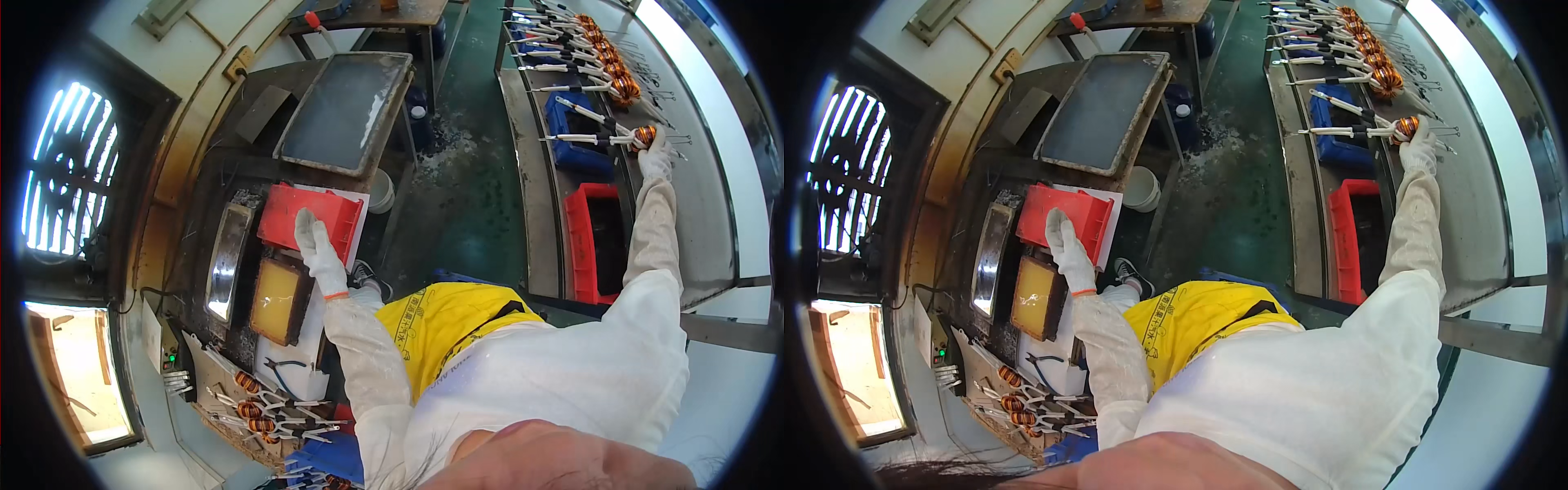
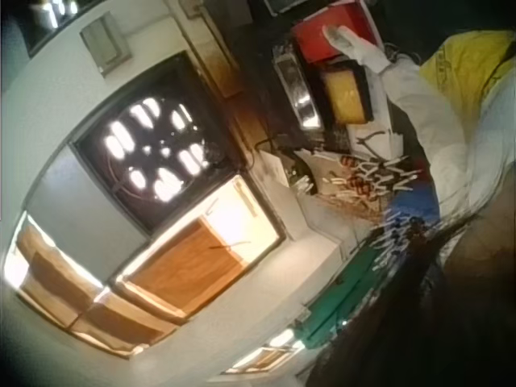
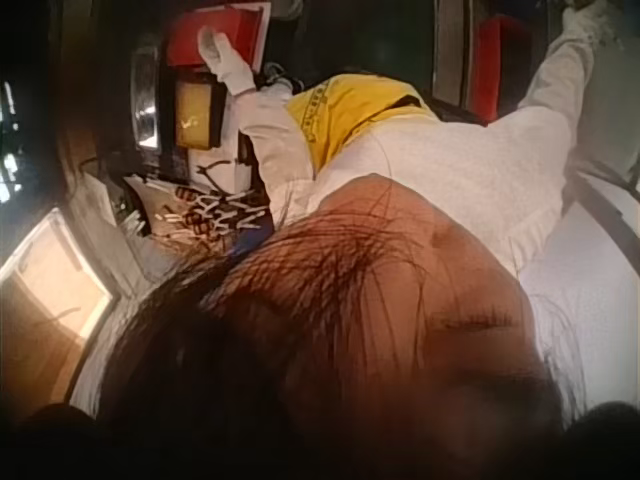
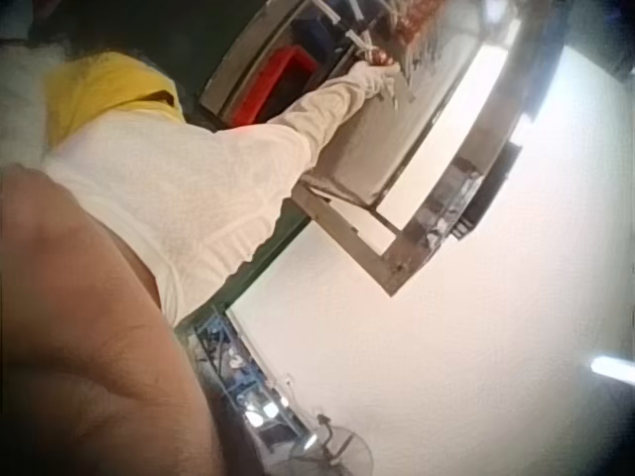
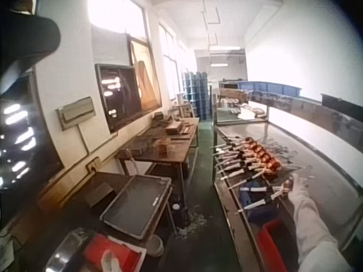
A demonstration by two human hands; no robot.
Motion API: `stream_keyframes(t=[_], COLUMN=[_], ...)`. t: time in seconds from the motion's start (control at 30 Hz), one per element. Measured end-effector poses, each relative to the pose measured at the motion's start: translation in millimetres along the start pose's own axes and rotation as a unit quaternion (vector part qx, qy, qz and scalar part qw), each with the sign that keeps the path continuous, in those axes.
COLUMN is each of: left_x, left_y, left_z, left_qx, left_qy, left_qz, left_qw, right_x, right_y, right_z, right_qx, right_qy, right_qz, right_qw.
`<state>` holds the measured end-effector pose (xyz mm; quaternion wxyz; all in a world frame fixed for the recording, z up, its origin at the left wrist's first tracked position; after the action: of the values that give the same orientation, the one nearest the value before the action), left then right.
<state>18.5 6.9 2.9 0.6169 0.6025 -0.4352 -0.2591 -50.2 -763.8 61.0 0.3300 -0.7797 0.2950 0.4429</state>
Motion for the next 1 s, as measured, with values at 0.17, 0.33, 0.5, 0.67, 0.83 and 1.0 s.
stream_keyframes(t=[0.17, 0.33, 0.5, 0.67, 0.83, 1.0], left_x=[4.7, 5.2, 7.0, 4.7, 5.1, 7.3], left_y=[-4.6, -1.7, 0.9, 2.7, 8.7, 7.6], left_z=[7.1, 5.1, 4.7, 4.4, 5.0, 4.0], left_qx=[-0.009, 0.000, -0.003, -0.009, -0.013, -0.010], left_qy=[0.021, 0.006, 0.001, 0.004, 0.006, 0.018], left_qz=[0.012, 0.003, 0.005, 0.003, -0.004, -0.011], left_qw=[1.000, 1.000, 1.000, 1.000, 1.000, 1.000], right_x=[-29.5, -52.3, -11.2, -6.6, 10.6, 36.0], right_y=[-35.2, -83.7, -88.4, -105.8, -115.7, -122.2], right_z=[20.7, 50.0, 28.5, 37.5, 20.2, -10.0], right_qx=[-0.081, -0.250, -0.190, -0.142, -0.153, -0.157], right_qy=[0.125, 0.060, -0.058, -0.008, 0.000, 0.002], right_qz=[0.136, 0.016, 0.136, 0.107, 0.120, 0.126], right_qw=[0.979, 0.966, 0.971, 0.984, 0.981, 0.980])
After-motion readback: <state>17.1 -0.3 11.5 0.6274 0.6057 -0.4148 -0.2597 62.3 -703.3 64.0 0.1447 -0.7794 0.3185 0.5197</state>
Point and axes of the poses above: each hand's wrist, its own z-axis away from the middle knuckle, its own x-axis out of the palm, y = z × x, the point moved 2 cm from there along -z, towards the middle knuckle, and after that the axes turned 11 degrees about y, right-handed, at the moved point
